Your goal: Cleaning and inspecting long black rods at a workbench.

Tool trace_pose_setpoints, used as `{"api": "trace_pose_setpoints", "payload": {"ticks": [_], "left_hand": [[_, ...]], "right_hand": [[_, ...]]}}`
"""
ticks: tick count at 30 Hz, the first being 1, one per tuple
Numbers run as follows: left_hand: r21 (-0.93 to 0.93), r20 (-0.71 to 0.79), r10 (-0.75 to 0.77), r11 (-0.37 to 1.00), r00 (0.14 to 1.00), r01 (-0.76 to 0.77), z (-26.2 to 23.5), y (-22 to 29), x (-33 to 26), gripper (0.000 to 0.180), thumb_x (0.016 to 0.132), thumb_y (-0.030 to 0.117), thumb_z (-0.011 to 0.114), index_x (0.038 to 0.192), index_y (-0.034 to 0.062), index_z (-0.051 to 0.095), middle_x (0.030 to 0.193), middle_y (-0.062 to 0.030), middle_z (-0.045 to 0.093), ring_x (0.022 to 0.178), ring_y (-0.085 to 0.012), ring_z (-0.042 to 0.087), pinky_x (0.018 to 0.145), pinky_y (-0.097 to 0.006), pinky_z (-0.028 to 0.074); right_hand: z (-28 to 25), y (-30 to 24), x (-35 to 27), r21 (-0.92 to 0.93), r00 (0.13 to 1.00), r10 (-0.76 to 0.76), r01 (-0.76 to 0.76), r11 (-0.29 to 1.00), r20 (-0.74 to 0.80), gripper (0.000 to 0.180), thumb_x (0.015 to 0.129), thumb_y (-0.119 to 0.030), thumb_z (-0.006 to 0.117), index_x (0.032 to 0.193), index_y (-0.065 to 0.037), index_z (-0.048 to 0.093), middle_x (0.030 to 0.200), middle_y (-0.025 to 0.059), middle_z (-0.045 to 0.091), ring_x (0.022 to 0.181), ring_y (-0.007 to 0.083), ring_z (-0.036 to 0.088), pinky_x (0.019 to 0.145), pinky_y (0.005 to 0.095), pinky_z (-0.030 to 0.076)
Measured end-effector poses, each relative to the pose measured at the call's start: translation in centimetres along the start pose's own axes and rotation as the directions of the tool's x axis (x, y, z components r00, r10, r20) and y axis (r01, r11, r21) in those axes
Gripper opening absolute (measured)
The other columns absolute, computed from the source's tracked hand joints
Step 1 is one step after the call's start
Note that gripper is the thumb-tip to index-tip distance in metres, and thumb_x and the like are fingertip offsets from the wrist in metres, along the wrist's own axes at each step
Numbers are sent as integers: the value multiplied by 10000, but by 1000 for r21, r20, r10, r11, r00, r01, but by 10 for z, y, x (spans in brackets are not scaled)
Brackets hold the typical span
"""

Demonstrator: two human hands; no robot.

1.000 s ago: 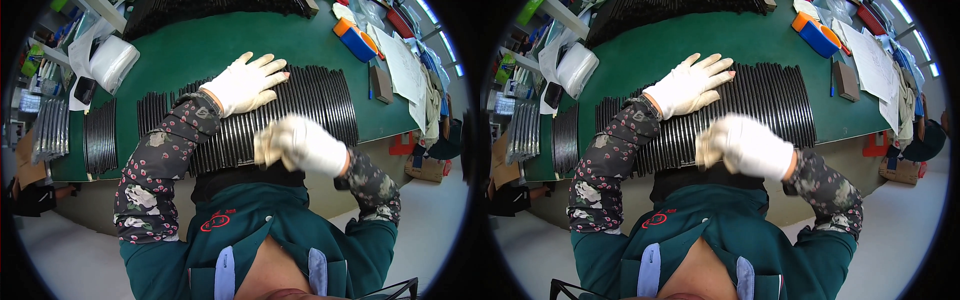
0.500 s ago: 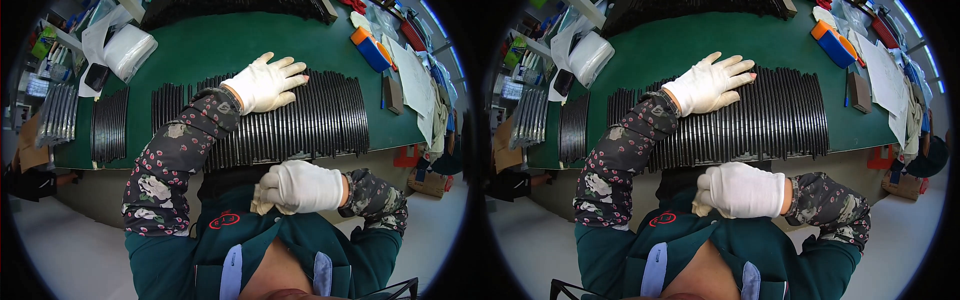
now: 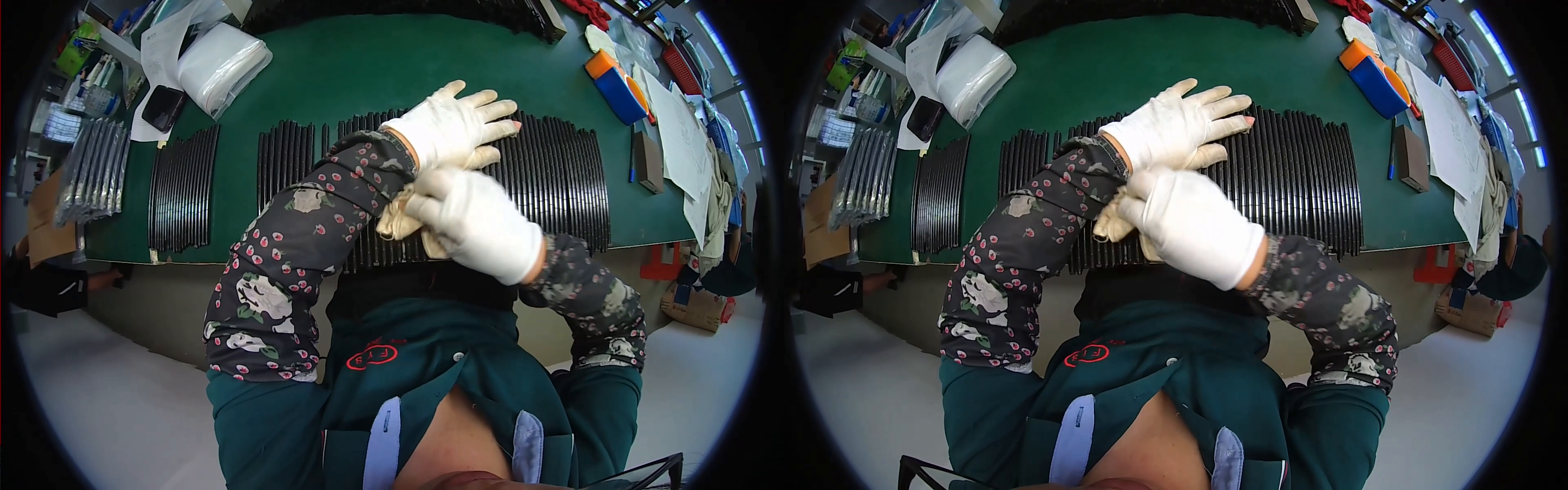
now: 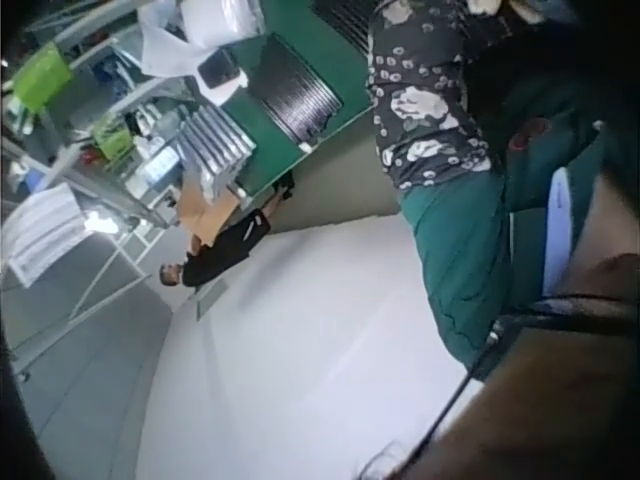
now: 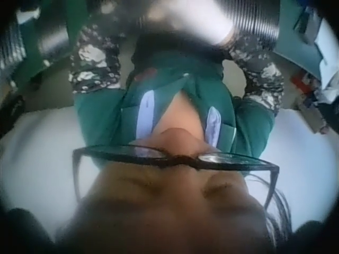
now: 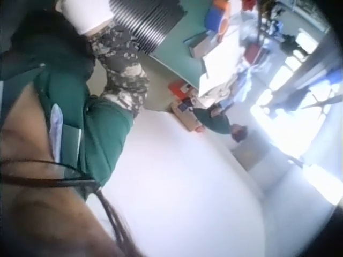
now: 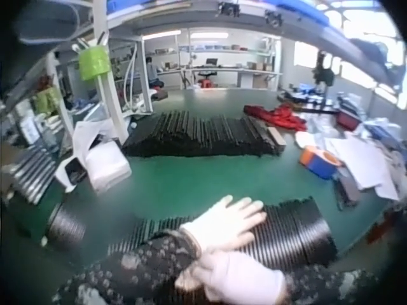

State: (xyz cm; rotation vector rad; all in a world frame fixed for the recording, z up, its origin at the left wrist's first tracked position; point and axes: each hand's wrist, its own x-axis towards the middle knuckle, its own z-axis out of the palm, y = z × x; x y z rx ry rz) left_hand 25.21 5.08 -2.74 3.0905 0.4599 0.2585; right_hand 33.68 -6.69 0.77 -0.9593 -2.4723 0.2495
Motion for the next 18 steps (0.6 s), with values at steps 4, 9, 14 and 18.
{"api": "trace_pose_setpoints", "payload": {"ticks": [4, 9, 14, 18], "left_hand": [[-56, 52, -50, 997, 997, 53, -7, 6, 0, 544, 942, 403, 522, 1423, 166, 428, 1526, -73, 334, 1407, -271, 320, 1149, -499, 261], [-18, -223, -50, 999, 974, 47, -13, -8, -17, 602, 915, 410, 555, 1438, 152, 404, 1539, -96, 305, 1425, -309, 276, 1150, -535, 234], [46, -96, -90, 994, 991, 94, -51, -44, -90, 720, 848, 342, 649, 1469, 151, 337, 1550, -96, 284, 1433, -311, 258, 1159, -510, 235], [66, 37, -92, 994, 995, 89, -22, -42, -113, 672, 898, 398, 574, 1475, 154, 331, 1554, -98, 275, 1432, -311, 264, 1152, -510, 247]], "right_hand": [[2, -39, -36, 321, 916, -218, 107, 941, 336, 145, 788, -117, 604, 901, -33, 638, 912, 72, 621, 795, 256, 635, 678, 347, 541], [-31, -24, -31, 412, 983, -124, 59, 909, 132, 319, 674, -54, 705, 981, -85, 626, 890, 61, 582, 737, 270, 613, 599, 364, 505], [-43, -14, -26, 297, 996, -41, 17, 955, 74, 284, 700, -32, 678, 977, -87, 656, 919, 95, 617, 792, 290, 634, 666, 370, 524], [-29, -3, 9, 180, 977, 154, -126, 975, -147, 303, 697, 48, 634, 980, -58, 654, 905, 122, 609, 808, 311, 626, 689, 376, 524]]}}
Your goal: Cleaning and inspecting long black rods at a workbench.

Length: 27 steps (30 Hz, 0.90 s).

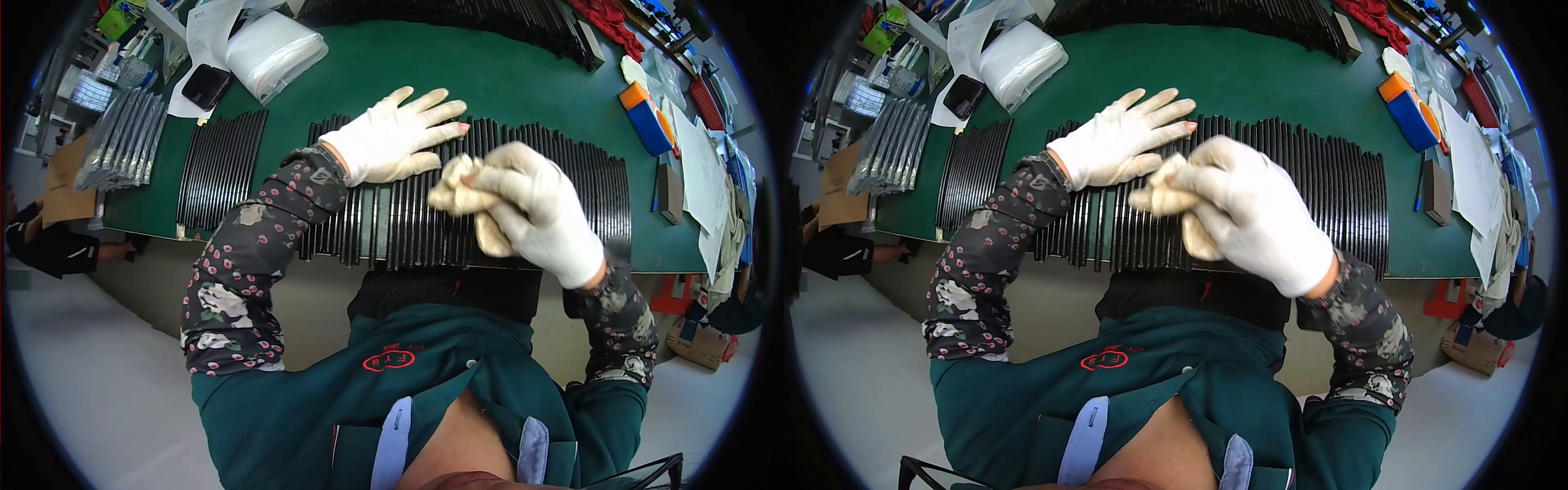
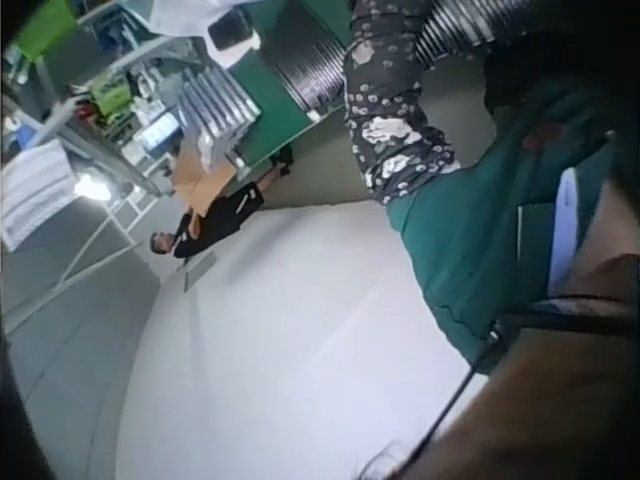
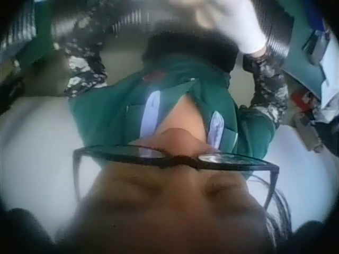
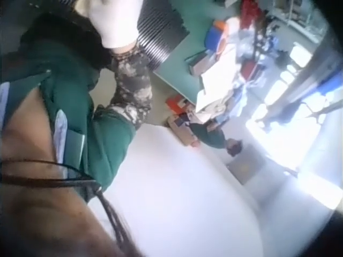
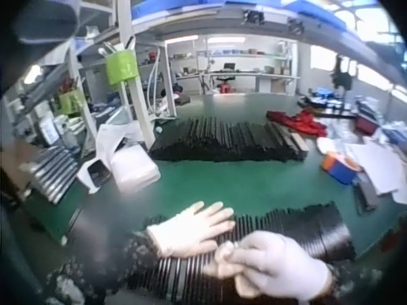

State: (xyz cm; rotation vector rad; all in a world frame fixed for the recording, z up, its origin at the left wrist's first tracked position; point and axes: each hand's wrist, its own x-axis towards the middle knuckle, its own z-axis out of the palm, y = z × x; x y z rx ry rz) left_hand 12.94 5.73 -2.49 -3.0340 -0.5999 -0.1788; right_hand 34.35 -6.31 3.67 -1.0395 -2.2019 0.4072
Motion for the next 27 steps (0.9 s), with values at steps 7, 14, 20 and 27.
{"api": "trace_pose_setpoints", "payload": {"ticks": [7, 14, 20, 27], "left_hand": [[-38, 1, -23, 999, 1000, 23, 1, 9, 16, 598, 915, 357, 558, 1450, 159, 379, 1542, -72, 303, 1423, -298, 286, 1144, -541, 241], [79, -8, 19, 997, 1000, -18, 7, 3, 12, 579, 912, 345, 569, 1434, 163, 398, 1533, -70, 319, 1414, -303, 304, 1143, -538, 248], [-69, -29, -37, 997, 999, 35, 8, 6, 15, 580, 908, 354, 574, 1432, 174, 402, 1526, -66, 330, 1416, -292, 303, 1150, -526, 243], [-45, 0, -45, 998, 999, 45, 4, 5, 18, 590, 911, 369, 561, 1438, 164, 395, 1531, -62, 325, 1414, -290, 306, 1143, -521, 251]], "right_hand": [[61, -27, -34, 81, 843, -250, 241, 967, 477, 157, 806, -172, 622, 836, -19, 605, 811, 126, 583, 744, 268, 623, 631, 383, 518], [69, 9, 18, -147, 967, -220, 238, 960, 131, 190, 694, -82, 653, 867, -28, 594, 811, 106, 567, 712, 284, 601, 608, 377, 513], [57, -48, -12, 158, 728, -367, 342, 926, 579, 146, 791, -142, 617, 903, -48, 612, 834, 71, 592, 776, 226, 621, 622, 333, 525], [77, -27, -8, 41, 914, -245, 245, 969, 323, 216, 769, -73, 616, 978, -17, 621, 899, 113, 618, 803, 265, 644, 659, 339, 548]]}}
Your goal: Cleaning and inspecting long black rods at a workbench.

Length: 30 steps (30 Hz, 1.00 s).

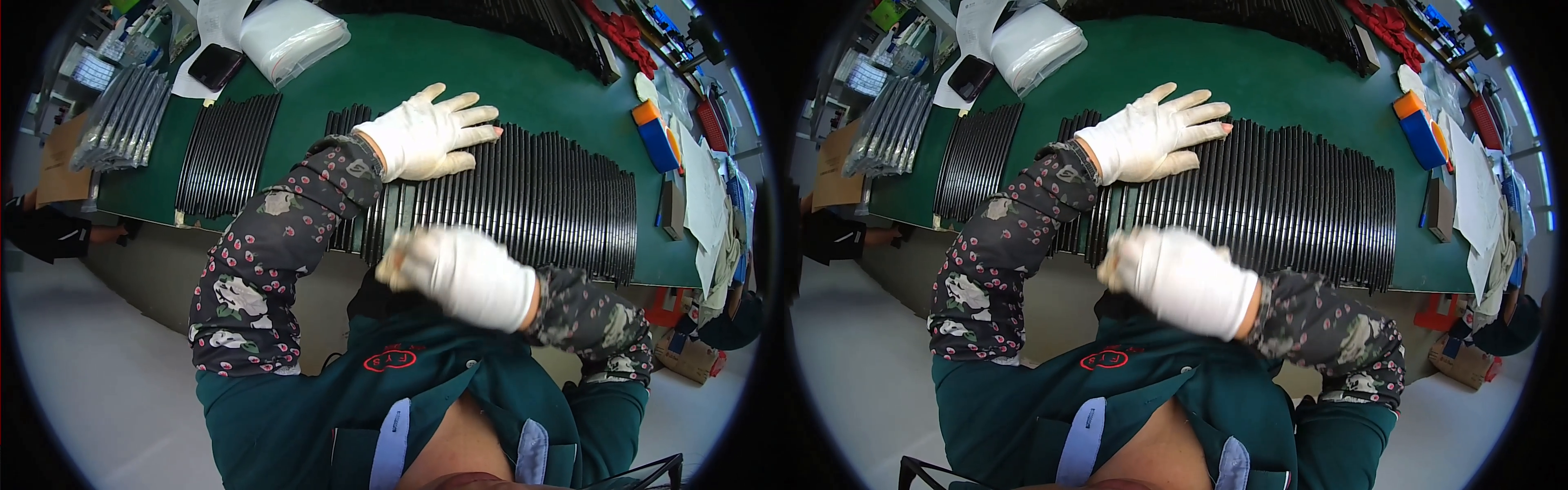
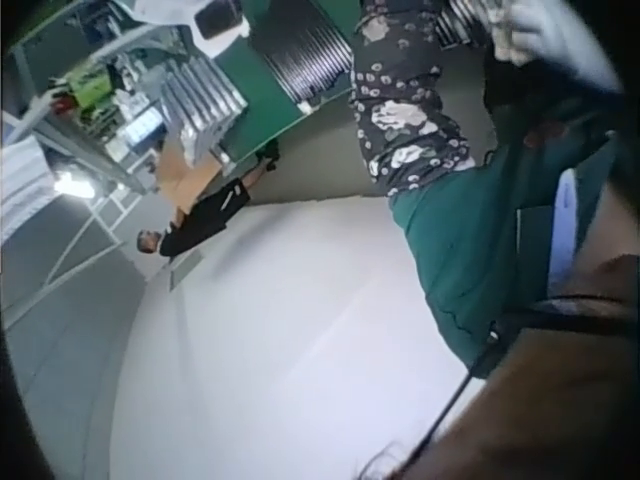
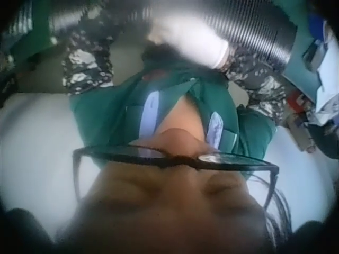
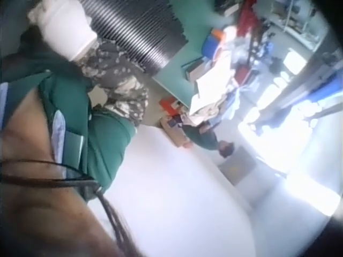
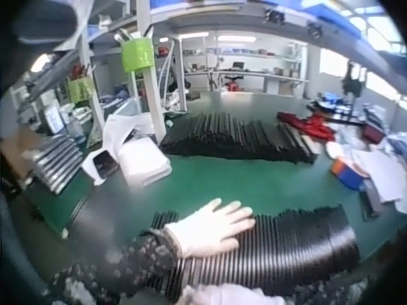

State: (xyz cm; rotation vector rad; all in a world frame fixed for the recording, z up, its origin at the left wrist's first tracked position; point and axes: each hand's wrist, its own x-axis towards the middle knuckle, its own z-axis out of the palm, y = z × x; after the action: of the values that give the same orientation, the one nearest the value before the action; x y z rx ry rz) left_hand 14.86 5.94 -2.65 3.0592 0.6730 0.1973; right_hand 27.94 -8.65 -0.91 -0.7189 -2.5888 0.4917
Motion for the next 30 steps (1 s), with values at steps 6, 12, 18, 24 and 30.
{"api": "trace_pose_setpoints", "payload": {"ticks": [6, 12, 18, 24, 30], "left_hand": [[13, 10, 0, 1000, 1000, 0, 2, 2, -6, 594, 915, 369, 560, 1447, 170, 385, 1536, -64, 316, 1417, -288, 301, 1151, -521, 240], [18, 27, 2, 1000, 1000, -3, -3, 3, -1, 586, 932, 380, 536, 1455, 176, 371, 1538, -62, 313, 1421, -277, 295, 1148, -522, 246], [61, -24, 20, 998, 1000, -18, 1, -1, -5, 580, 932, 381, 535, 1451, 174, 376, 1532, -66, 322, 1420, -277, 295, 1143, -523, 259], [20, 17, 2, 1000, 1000, -2, -3, 0, -5, 620, 927, 414, 536, 1471, 186, 346, 1555, -87, 270, 1444, -308, 228, 1163, -537, 186], [127, -182, -66, 988, 981, 90, -44, -41, -59, 690, 881, 419, 549, 1476, 138, 341, 1557, -133, 256, 1451, -364, 176, 1163, -539, 170]], "right_hand": [[-36, 7, 0, 747, 945, 264, -315, 585, 192, 128, 836, -102, 603, 932, -19, 617, 880, 141, 629, 714, 244, 630, 589, 328, 524], [-21, -15, -28, 382, 964, 7, -111, 918, 265, 107, 849, -147, 585, 894, -52, 604, 759, 73, 574, 719, 245, 625, 605, 362, 527], [-46, 25, -13, -8, 958, 136, -143, 990, -253, 295, 726, -30, 647, 1018, -16, 604, 905, 130, 617, 733, 265, 644, 608, 358, 548], [-45, -5, -27, 265, 988, -98, 63, 962, 122, 288, 682, -67, 686, 954, -44, 596, 901, 99, 606, 773, 290, 639, 636, 370, 549], [-84, 10, -35, 107, 937, 280, -263, 959, -210, 261, 694, -3, 659, 951, -43, 648, 910, 121, 614, 775, 303, 632, 668, 378, 524]]}}
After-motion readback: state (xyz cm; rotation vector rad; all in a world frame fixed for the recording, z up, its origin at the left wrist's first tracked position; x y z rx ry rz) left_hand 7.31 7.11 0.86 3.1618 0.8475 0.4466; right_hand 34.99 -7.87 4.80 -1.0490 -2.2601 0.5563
